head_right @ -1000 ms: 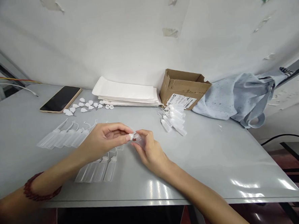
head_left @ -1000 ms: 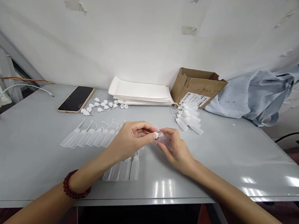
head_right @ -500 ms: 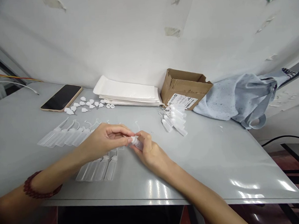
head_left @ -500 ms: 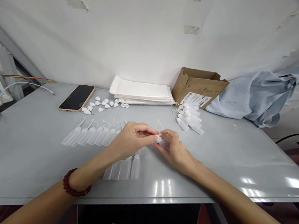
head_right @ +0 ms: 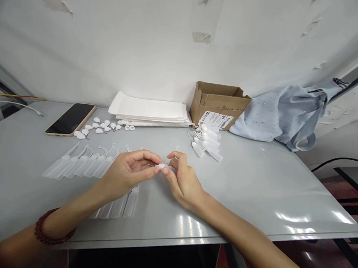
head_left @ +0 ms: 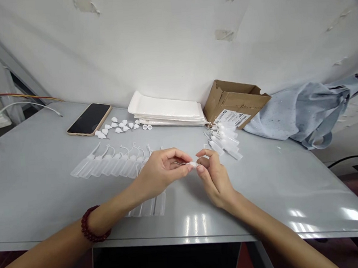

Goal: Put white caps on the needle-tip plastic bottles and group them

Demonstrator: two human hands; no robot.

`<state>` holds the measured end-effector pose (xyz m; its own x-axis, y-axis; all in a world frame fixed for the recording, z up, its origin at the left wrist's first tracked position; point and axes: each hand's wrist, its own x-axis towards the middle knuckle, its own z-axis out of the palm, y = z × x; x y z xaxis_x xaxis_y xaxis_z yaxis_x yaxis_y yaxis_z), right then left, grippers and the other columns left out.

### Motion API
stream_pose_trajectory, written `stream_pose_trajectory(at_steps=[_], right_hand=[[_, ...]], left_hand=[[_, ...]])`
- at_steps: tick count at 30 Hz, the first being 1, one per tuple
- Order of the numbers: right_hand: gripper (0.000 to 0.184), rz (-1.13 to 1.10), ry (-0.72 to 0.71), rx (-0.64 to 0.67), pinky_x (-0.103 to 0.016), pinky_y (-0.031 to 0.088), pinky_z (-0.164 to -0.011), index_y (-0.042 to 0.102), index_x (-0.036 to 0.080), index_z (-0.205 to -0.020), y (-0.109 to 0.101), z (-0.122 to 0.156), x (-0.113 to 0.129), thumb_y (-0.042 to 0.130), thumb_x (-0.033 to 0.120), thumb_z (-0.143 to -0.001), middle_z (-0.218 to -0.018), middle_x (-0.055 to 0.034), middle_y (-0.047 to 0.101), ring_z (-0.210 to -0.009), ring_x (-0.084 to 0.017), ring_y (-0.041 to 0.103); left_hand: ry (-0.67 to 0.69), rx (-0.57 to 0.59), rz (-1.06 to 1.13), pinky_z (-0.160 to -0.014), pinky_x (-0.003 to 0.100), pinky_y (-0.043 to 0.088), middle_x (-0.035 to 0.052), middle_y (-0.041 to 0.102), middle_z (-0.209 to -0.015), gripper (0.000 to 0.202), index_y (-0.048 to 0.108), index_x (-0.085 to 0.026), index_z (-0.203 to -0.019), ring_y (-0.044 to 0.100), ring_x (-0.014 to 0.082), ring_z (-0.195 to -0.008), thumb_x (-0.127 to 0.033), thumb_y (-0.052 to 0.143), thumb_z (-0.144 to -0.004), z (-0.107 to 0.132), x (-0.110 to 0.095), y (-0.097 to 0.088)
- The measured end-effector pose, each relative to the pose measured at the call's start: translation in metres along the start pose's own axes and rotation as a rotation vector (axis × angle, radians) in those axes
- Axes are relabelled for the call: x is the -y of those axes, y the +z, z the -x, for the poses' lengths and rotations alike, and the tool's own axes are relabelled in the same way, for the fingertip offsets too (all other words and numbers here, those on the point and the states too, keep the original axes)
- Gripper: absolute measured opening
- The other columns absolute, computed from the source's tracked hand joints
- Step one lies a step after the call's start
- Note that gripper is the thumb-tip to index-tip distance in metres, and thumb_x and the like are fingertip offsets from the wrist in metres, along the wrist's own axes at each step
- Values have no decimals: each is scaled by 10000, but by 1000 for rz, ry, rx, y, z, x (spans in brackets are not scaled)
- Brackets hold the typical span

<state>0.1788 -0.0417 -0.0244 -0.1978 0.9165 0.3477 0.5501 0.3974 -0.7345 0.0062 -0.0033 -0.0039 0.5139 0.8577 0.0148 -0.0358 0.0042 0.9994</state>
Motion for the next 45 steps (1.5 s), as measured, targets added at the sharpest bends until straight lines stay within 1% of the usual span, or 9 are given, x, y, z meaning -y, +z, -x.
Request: stream_pose_trajectory(at_steps=[6, 14, 25, 30, 33, 36, 40, 42, 45], right_hand=[[114, -29, 101, -26, -222, 326, -459, 363, 223, -871, -1, 1, 3, 329, 298, -950, -598, 56, 440, -467, -102, 409], [176, -8, 59, -62, -216, 299, -439, 323, 232, -721, 1, 2, 1, 348, 226, -895, -545, 65, 368, -443, -91, 348], [170, -64, -34, -158, -214, 337, -445, 330, 232, -686, 2, 1, 0, 391, 140, -815, -553, 49, 448, -457, -88, 408], [159, -88, 49, -139, -198, 277, -409, 322, 236, -748, 5, 2, -3, 425, 189, -859, -498, 93, 385, -406, -74, 342], [109, -163, 132, -113, -195, 275, -414, 338, 234, -925, 5, 1, -3, 438, 271, -899, -487, 117, 397, -398, -78, 343], [246, -294, 290, -73, -198, 322, -435, 319, 235, -1082, 2, -3, -1, 429, 387, -921, -494, 117, 419, -421, -90, 382], [270, -470, 489, 96, -188, 284, -401, 412, 222, -936, -3, -9, 4, 415, 491, -915, -478, 105, 400, -403, -75, 348], [313, -479, 500, 154, -192, 268, -403, 423, 208, -796, -4, -11, 5, 391, 490, -927, -468, 93, 388, -404, -67, 332], [369, -435, 437, 139, -202, 289, -437, 407, 201, -696, -3, -9, 5, 379, 477, -940, -485, 76, 390, -437, -68, 349]], left_hand=[[-11, 33, -16, -761, 314, 561, 45, 703, -819, 118, 665, -165, -841, 672, 182, -817, -251, 680, -763, -1, -1, 0], [-41, 82, -36, -736, 302, 547, 42, 695, -793, 89, 689, -161, -797, 656, 178, -795, -223, 697, -734, 0, -6, -2], [-145, 152, -52, -700, 256, 523, 19, 680, -743, 112, 693, -162, -805, 640, 143, -735, -250, 700, -738, -2, -6, -4], [-217, 189, -78, -682, 266, 532, 0, 659, -646, 159, 681, -145, -820, 635, 129, -645, -298, 665, -781, -2, -6, -5], [-122, 165, -158, -671, 256, 539, 15, 675, -707, 134, 679, -134, -821, 643, 133, -678, -260, 655, -783, 0, -5, -3], [167, 122, -307, -698, 242, 534, 42, 683, -818, 87, 686, -122, -836, 640, 128, -744, -160, 628, -784, 2, -3, -1], [454, 125, -473, -672, 239, 506, 61, 670, -805, 113, 690, -104, -811, 612, 118, -715, -63, 589, -780, 1, 0, -1], [444, 131, -457, -691, 245, 507, 62, 674, -819, 120, 695, -110, -818, 618, 123, -736, -61, 592, -781, 1, 1, -1], [270, 131, -305, -740, 248, 526, 57, 682, -866, 99, 704, -129, -842, 640, 137, -802, -124, 621, -788, 0, 1, -2]])
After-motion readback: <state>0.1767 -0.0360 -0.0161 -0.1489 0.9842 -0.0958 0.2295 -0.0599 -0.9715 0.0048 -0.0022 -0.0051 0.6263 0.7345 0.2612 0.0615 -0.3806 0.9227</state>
